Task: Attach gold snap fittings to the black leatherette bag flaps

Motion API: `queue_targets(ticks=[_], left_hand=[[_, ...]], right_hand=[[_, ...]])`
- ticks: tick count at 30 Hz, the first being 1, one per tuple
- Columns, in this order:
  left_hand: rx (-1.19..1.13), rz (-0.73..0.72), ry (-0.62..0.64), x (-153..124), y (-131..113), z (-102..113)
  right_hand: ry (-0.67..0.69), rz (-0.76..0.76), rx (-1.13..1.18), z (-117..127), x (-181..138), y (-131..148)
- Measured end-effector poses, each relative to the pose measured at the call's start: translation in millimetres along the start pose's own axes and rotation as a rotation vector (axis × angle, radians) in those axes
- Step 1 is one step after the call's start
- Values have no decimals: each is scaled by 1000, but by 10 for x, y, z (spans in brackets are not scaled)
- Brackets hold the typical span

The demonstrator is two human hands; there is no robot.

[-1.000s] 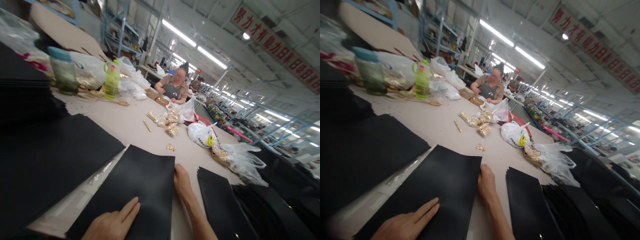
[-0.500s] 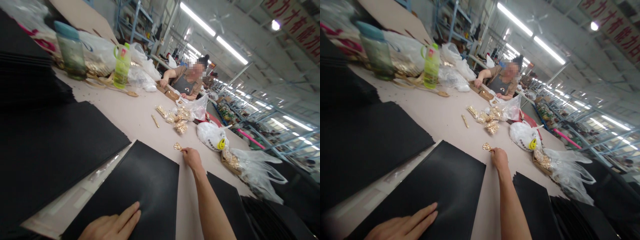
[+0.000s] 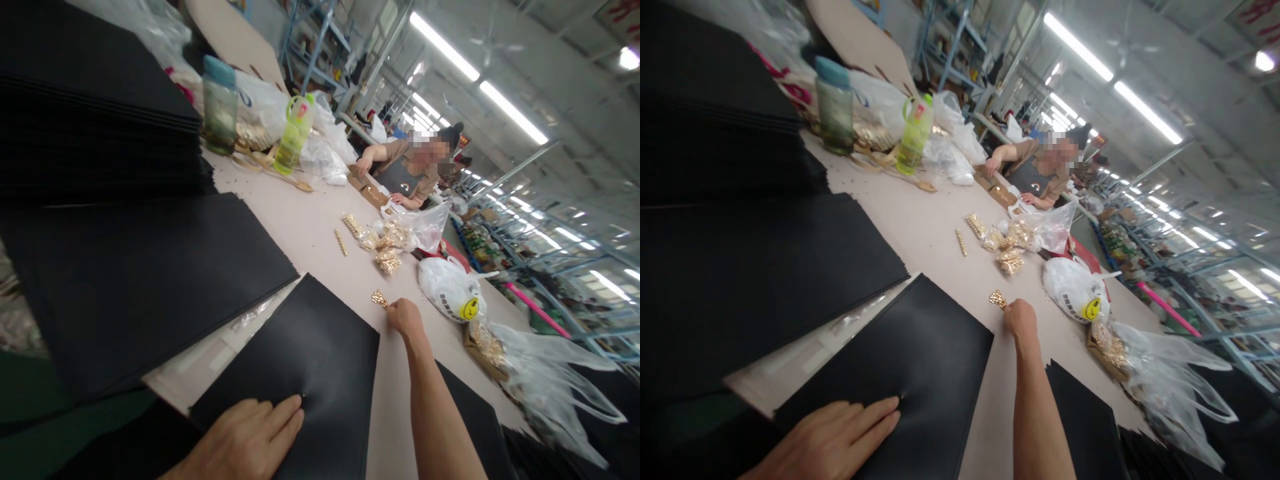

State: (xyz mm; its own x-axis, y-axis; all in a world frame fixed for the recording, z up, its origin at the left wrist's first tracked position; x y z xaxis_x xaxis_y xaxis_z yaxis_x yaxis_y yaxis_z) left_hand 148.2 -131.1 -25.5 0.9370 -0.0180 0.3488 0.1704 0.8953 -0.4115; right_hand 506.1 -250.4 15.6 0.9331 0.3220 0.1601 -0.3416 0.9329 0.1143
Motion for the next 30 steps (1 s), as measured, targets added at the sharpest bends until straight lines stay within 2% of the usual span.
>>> queue_targets(ticks=[4, 9, 12, 17, 24, 30], left_hand=[[-50, -65, 28, 51, -17, 34], [-29, -113, -27, 61, 11, -7], [-3, -131, -42, 55, -3, -8], [8, -132, -29, 47, -2, -21], [-16, -134, -35, 50, 2, -5], [-36, -126, -45, 43, 6, -14]], right_hand=[[144, 50, 227, 69, -589, 161], [478, 86, 718, 65, -1658, 605], [496, 182, 662, 63, -1977, 791], [457, 286, 525, 95, -1996, 927], [478, 270, 486, 90, -1983, 968], [638, 184, 468, 3, -1871, 1001]])
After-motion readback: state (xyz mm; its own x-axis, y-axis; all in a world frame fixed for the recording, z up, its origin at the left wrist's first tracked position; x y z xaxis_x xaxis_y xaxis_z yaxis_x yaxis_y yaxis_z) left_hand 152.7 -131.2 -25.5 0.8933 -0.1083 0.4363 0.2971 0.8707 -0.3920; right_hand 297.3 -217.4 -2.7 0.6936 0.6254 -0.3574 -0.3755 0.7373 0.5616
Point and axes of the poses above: each hand's wrist, its own x-axis towards the middle knuckle, its own z-axis out of the back of the hand, y = z × x, the point moved 4 cm from there along x, towards the middle knuckle, and after that the axes turned 11 degrees about -y, right-handed, at the moved point
